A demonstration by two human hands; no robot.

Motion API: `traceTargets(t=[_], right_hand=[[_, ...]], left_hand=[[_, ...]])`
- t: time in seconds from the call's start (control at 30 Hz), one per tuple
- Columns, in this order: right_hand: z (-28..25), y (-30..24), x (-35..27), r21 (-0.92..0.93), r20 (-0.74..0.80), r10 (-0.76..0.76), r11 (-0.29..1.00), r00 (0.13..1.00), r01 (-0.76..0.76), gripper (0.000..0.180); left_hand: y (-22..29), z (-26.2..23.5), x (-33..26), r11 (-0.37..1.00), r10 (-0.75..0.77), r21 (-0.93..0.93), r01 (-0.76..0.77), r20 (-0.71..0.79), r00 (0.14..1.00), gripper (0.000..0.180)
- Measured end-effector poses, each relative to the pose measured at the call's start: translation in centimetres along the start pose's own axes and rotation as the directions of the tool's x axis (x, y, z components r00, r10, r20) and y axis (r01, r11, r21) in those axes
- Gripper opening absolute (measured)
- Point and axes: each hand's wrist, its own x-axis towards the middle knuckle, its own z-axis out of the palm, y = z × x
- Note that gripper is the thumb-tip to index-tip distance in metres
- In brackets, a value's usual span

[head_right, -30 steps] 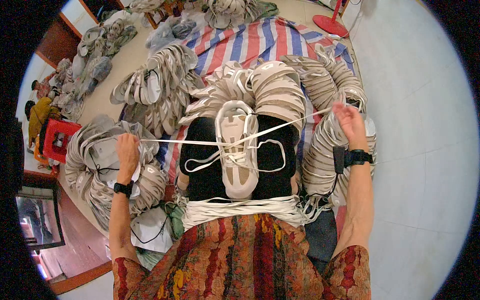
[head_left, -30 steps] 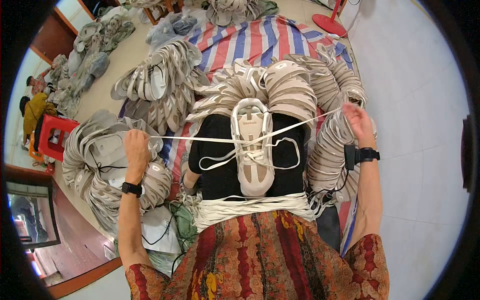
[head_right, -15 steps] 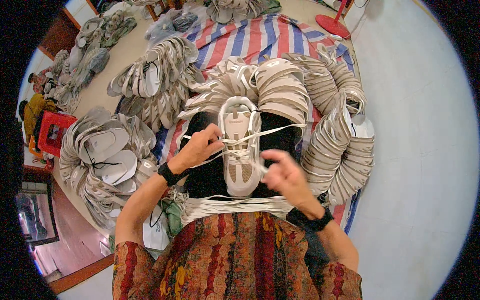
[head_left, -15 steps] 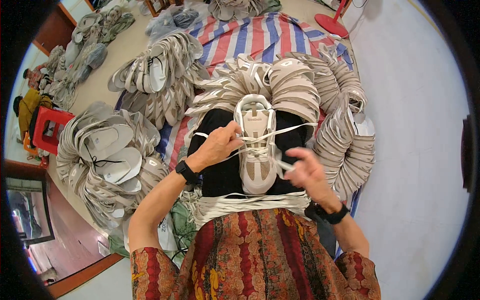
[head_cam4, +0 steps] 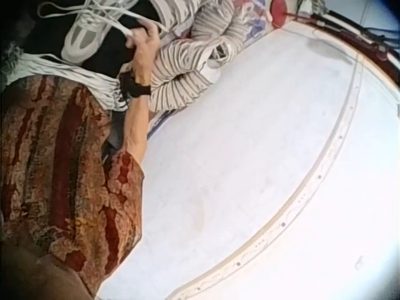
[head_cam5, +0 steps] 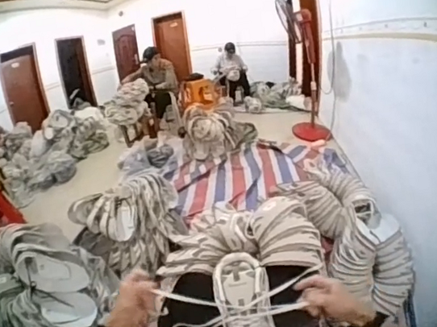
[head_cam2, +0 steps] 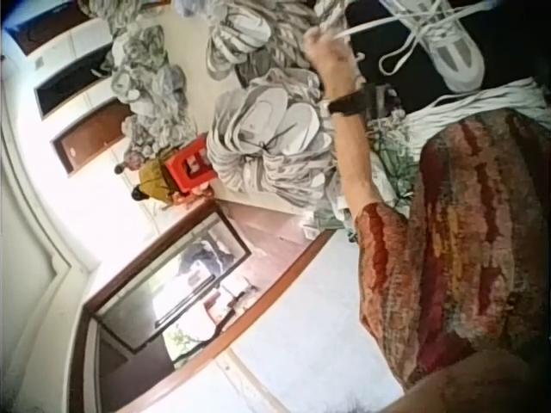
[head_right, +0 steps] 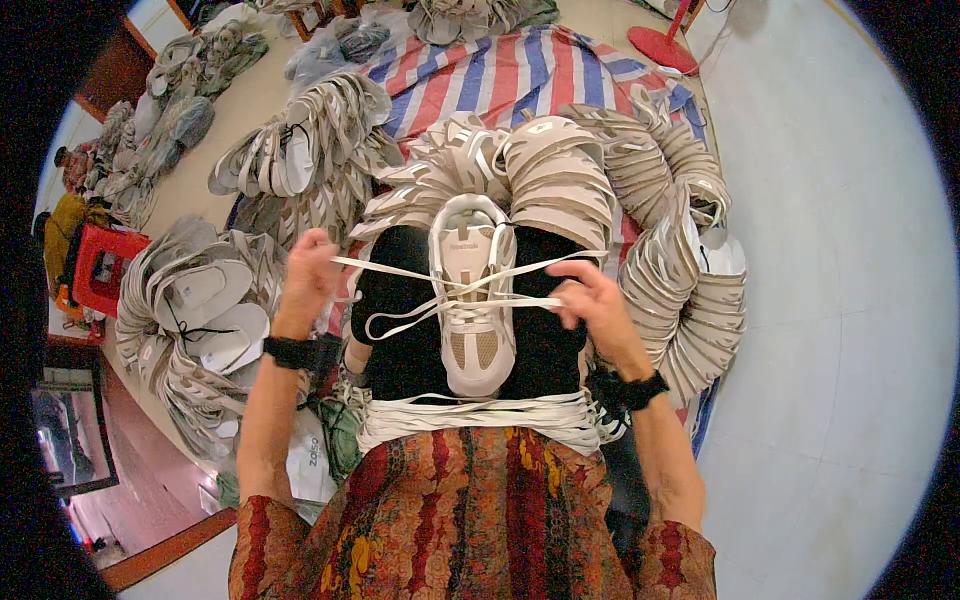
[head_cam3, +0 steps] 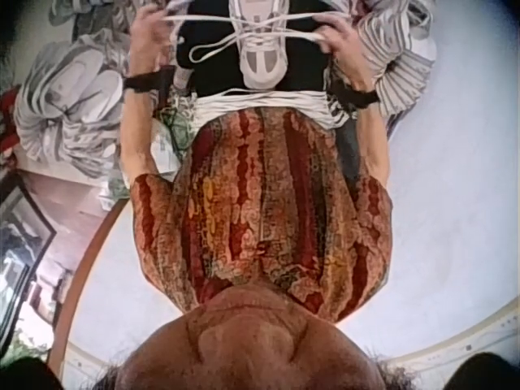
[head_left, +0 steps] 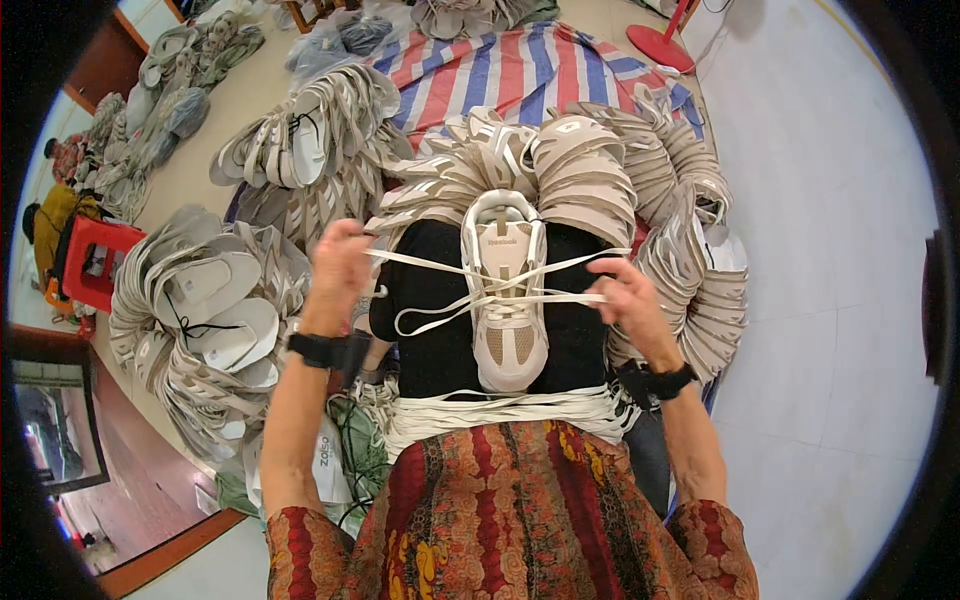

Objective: The recorder is seen lacing several pairs of white shoes from a large pile.

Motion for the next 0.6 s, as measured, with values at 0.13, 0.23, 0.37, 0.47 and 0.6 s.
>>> traceTargets(t=[0.13, 0.23, 0.37, 0.47, 0.6], right_hand=[[2.9, 2.1, 2.7, -0.547, 0.297, -0.390, 0.678, 0.872, 0.490, 0.031], [3.8, 2.9, 3.2, -0.508, 0.307, -0.438, 0.675, 0.845, 0.534, 0.031], [4.6, 2.4, 3.0, -0.570, 0.285, -0.458, 0.626, 0.842, 0.533, 0.028], [5.6, 1.9, 3.1, -0.672, 0.320, -0.522, 0.463, 0.791, 0.577, 0.023], [6.8, 1.8, 3.7, -0.764, 0.458, -0.611, 0.100, 0.645, 0.637, 0.014]], left_hand=[[5.8, -12.2, -0.2, 0.967, 0.219, -0.073, -0.246, -0.263, 0.940, 0.013], [10.9, -19.0, -0.4, 0.931, 0.266, -0.148, -0.332, -0.345, 0.900, 0.010], [11.1, -16.8, -0.6, 0.875, 0.422, 0.404, -0.267, -0.367, 0.829, 0.010], [5.2, -7.6, -0.8, -0.133, 0.723, 0.938, -0.319, 0.312, 0.616, 0.015], [-3.0, 3.8, -6.2, 0.155, 0.350, 0.801, -0.579, 0.503, 0.790, 0.024]])
